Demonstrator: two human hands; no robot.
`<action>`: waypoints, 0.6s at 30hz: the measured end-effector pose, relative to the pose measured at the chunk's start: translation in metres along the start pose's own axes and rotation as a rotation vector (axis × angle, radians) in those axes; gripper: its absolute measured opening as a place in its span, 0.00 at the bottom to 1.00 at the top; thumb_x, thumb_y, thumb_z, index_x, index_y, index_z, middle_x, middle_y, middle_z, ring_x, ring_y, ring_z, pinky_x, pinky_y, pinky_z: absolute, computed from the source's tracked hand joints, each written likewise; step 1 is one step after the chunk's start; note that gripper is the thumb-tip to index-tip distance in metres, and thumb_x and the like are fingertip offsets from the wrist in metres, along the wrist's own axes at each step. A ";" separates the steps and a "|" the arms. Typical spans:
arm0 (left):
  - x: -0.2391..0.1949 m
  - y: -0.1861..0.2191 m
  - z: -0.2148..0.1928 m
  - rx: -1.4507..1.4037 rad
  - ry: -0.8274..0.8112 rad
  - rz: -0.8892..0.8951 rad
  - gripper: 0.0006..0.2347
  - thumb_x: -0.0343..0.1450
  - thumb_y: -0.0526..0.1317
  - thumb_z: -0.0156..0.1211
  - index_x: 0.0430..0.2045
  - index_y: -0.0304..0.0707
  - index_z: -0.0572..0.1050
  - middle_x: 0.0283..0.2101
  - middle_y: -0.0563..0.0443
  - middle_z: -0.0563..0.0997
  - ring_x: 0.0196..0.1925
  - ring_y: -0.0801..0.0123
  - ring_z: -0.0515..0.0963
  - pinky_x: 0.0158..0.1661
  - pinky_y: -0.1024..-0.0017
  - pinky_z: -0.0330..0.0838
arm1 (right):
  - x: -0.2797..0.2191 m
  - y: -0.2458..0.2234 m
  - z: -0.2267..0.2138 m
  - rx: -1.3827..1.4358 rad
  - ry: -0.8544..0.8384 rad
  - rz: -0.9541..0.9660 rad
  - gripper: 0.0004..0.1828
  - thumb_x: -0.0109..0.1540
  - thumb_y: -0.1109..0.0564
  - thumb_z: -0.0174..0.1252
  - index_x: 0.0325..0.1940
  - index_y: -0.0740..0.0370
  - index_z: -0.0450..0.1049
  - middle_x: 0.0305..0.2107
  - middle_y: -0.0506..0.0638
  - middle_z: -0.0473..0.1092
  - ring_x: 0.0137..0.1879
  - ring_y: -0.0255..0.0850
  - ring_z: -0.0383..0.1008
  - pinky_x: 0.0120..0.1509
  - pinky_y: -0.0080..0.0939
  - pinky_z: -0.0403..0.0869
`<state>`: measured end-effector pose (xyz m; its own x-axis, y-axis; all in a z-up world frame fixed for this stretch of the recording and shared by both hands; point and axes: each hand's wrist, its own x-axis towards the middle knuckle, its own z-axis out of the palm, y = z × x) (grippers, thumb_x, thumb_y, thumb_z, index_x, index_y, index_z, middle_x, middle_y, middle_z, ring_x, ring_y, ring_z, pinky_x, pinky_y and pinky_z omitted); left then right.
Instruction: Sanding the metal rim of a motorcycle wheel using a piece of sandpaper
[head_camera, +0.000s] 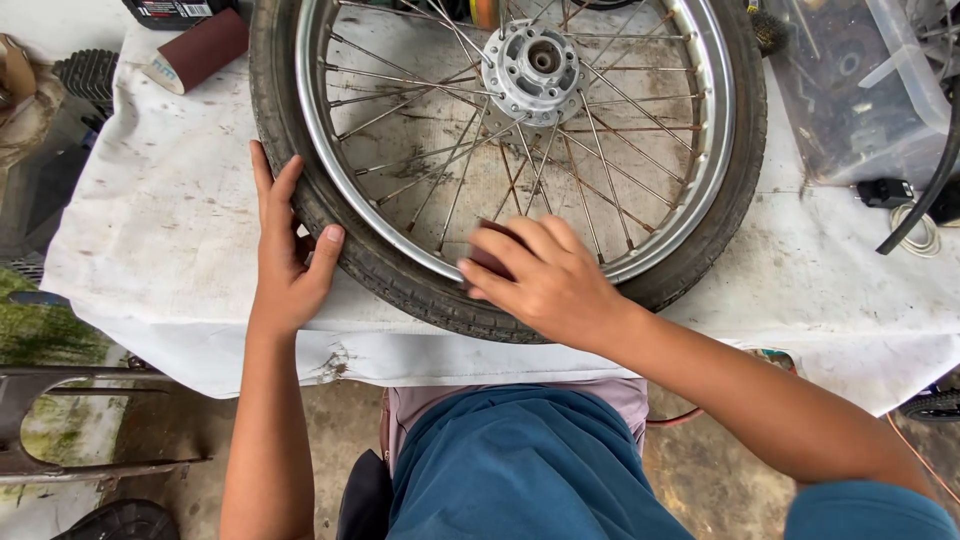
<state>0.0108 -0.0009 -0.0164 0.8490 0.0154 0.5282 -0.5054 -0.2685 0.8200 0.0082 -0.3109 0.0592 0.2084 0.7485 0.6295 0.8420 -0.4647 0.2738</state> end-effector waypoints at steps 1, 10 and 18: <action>0.002 0.002 -0.001 -0.002 0.004 0.000 0.27 0.78 0.33 0.53 0.75 0.35 0.53 0.78 0.41 0.27 0.77 0.28 0.58 0.60 0.49 0.76 | -0.009 0.002 -0.009 0.000 -0.002 -0.004 0.11 0.69 0.48 0.56 0.51 0.52 0.77 0.52 0.54 0.72 0.51 0.55 0.72 0.50 0.51 0.67; 0.002 0.013 0.007 0.003 0.015 -0.009 0.27 0.78 0.33 0.53 0.74 0.35 0.54 0.78 0.40 0.27 0.77 0.29 0.59 0.58 0.52 0.78 | -0.024 0.011 -0.004 -0.059 -0.014 -0.040 0.08 0.68 0.47 0.58 0.50 0.43 0.77 0.57 0.50 0.72 0.57 0.53 0.71 0.55 0.52 0.64; 0.001 0.012 0.003 0.000 -0.009 -0.005 0.26 0.78 0.34 0.52 0.74 0.34 0.53 0.78 0.38 0.27 0.76 0.26 0.58 0.58 0.49 0.76 | -0.016 0.014 0.001 0.055 -0.028 -0.042 0.08 0.68 0.46 0.59 0.49 0.44 0.78 0.56 0.50 0.72 0.52 0.53 0.70 0.50 0.49 0.67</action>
<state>0.0065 -0.0070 -0.0069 0.8531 0.0080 0.5217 -0.5007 -0.2687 0.8229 0.0169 -0.3286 0.0522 0.1855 0.7802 0.5974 0.8763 -0.4064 0.2586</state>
